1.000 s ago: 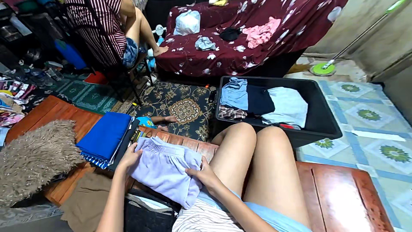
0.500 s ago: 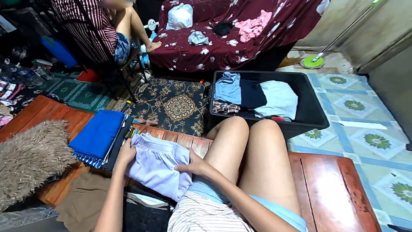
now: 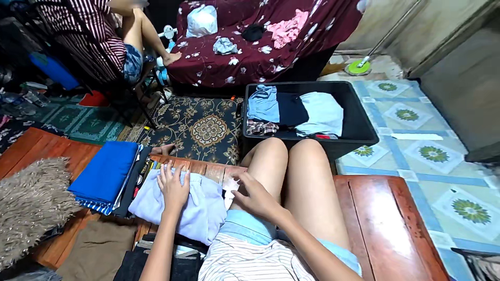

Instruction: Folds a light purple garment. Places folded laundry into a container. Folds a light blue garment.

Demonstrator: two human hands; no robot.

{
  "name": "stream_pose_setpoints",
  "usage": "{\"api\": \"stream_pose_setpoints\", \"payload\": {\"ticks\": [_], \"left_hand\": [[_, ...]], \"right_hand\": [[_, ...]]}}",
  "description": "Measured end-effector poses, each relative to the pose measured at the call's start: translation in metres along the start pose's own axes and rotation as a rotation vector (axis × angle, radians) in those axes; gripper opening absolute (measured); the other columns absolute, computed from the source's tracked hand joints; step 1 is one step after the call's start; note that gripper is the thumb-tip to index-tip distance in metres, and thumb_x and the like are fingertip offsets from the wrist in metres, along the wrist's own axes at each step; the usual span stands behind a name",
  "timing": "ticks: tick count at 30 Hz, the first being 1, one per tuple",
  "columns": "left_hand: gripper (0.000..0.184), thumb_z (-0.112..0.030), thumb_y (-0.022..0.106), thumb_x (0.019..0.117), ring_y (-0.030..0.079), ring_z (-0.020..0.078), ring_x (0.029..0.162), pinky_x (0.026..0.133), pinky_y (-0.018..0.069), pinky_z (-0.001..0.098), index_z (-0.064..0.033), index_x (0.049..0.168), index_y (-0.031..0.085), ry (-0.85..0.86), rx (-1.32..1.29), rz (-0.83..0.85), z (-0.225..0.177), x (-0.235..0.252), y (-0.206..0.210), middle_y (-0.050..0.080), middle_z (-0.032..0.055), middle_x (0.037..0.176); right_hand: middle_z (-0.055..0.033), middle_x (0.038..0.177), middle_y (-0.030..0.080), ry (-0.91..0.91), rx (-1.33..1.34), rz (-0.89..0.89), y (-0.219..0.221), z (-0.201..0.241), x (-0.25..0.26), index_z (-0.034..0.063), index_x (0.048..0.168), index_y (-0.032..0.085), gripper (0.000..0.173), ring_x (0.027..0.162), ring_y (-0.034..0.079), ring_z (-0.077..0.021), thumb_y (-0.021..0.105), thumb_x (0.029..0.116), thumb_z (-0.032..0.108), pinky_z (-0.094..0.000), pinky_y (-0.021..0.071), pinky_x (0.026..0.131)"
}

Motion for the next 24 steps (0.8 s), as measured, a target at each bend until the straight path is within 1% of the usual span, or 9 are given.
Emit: {"api": "stream_pose_setpoints", "payload": {"ticks": [4,10,14,17,19,20,22,23,24], "left_hand": [[0.044,-0.046,0.044,0.1048,0.028,0.0422,0.150,0.118,0.0200,0.0688,-0.0157,0.121,0.071,-0.030,0.041,-0.048,0.004,0.008,0.013,0.048,0.0134,0.153],[0.048,-0.043,0.035,0.1058,0.028,0.0431,0.151,0.118,0.0209,0.0674,-0.0142,0.127,0.068,-0.036,0.124,-0.103,0.010,0.014,0.033,0.044,0.0163,0.157],[0.050,-0.044,0.033,0.1054,0.027,0.0453,0.151,0.117,0.0187,0.0704,-0.0171,0.132,0.067,0.007,0.114,-0.112,0.009,0.011,0.029,0.041,0.0173,0.159],[0.053,-0.046,0.039,0.1041,0.023,0.0512,0.151,0.115,0.0107,0.0775,-0.0141,0.137,0.065,0.005,0.049,-0.065,0.003,0.007,0.011,0.036,0.0216,0.161],[0.054,-0.043,0.047,0.1016,0.020,0.0579,0.149,0.114,0.0087,0.0793,-0.0054,0.138,0.062,0.027,-0.026,-0.081,-0.011,0.004,-0.012,0.034,0.0303,0.159],[0.052,-0.038,0.049,0.1012,0.024,0.0588,0.147,0.115,0.0123,0.0767,-0.0011,0.136,0.062,0.061,-0.073,-0.107,-0.025,0.001,-0.025,0.036,0.0333,0.156],[0.041,-0.022,0.051,0.1010,0.045,0.0502,0.136,0.115,0.0310,0.0636,0.0085,0.126,0.063,0.164,-0.205,-0.147,-0.059,-0.007,-0.047,0.052,0.0342,0.141],[0.035,-0.015,0.050,0.1015,0.057,0.0380,0.126,0.111,0.0424,0.0514,0.0121,0.119,0.064,0.207,-0.297,-0.145,-0.079,-0.012,-0.053,0.062,0.0300,0.127],[0.031,-0.010,0.048,0.1022,0.064,0.0244,0.113,0.103,0.0499,0.0390,0.0146,0.113,0.063,0.235,-0.422,-0.118,-0.099,-0.018,-0.053,0.068,0.0243,0.114]], "right_hand": [[-0.0104,0.115,0.070,-0.080,-0.197,-0.010,0.012,-0.003,-0.012,0.0076,0.120,0.069,0.028,0.112,0.064,-0.0288,0.066,0.0966,0.022,-0.0480,0.0533,0.097],[-0.0068,0.112,0.070,-0.111,-0.216,0.031,0.017,-0.006,-0.008,0.0105,0.118,0.070,0.026,0.110,0.064,-0.0257,0.059,0.0999,0.026,-0.0446,0.0532,0.095],[-0.0085,0.119,0.069,-0.080,-0.171,0.107,0.017,-0.007,-0.008,0.0113,0.124,0.068,0.033,0.116,0.062,-0.0278,0.051,0.1032,0.030,-0.0457,0.0504,0.099],[-0.0140,0.122,0.068,-0.088,-0.126,0.124,0.014,-0.002,-0.009,0.0077,0.124,0.067,0.032,0.121,0.060,-0.0333,0.052,0.1021,0.026,-0.0499,0.0485,0.101],[-0.0157,0.121,0.068,-0.121,-0.104,0.111,0.013,0.000,-0.011,0.0061,0.122,0.067,0.030,0.120,0.060,-0.0352,0.055,0.1011,0.023,-0.0508,0.0491,0.101],[-0.0167,0.120,0.067,-0.143,-0.077,0.101,0.012,0.001,-0.012,0.0053,0.121,0.068,0.028,0.119,0.061,-0.0357,0.057,0.1008,0.021,-0.0509,0.0497,0.100],[-0.0181,0.118,0.067,-0.196,0.036,0.061,0.006,0.004,-0.017,0.0040,0.119,0.069,0.026,0.116,0.062,-0.0352,0.060,0.0998,0.018,-0.0500,0.0513,0.098],[-0.0181,0.119,0.066,-0.212,0.121,0.040,0.000,0.005,-0.018,0.0038,0.119,0.069,0.025,0.116,0.062,-0.0338,0.061,0.0997,0.018,-0.0488,0.0514,0.099],[-0.0185,0.120,0.066,-0.209,0.205,0.016,-0.012,0.007,-0.019,0.0029,0.119,0.069,0.025,0.116,0.062,-0.0328,0.062,0.0998,0.018,-0.0480,0.0516,0.099]]}}
Point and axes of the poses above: each hand's wrist, its own x-axis towards the middle knuckle, its own y-axis out of the palm, z = x × y, the point moved 3 cm from there along x, towards the middle knuckle
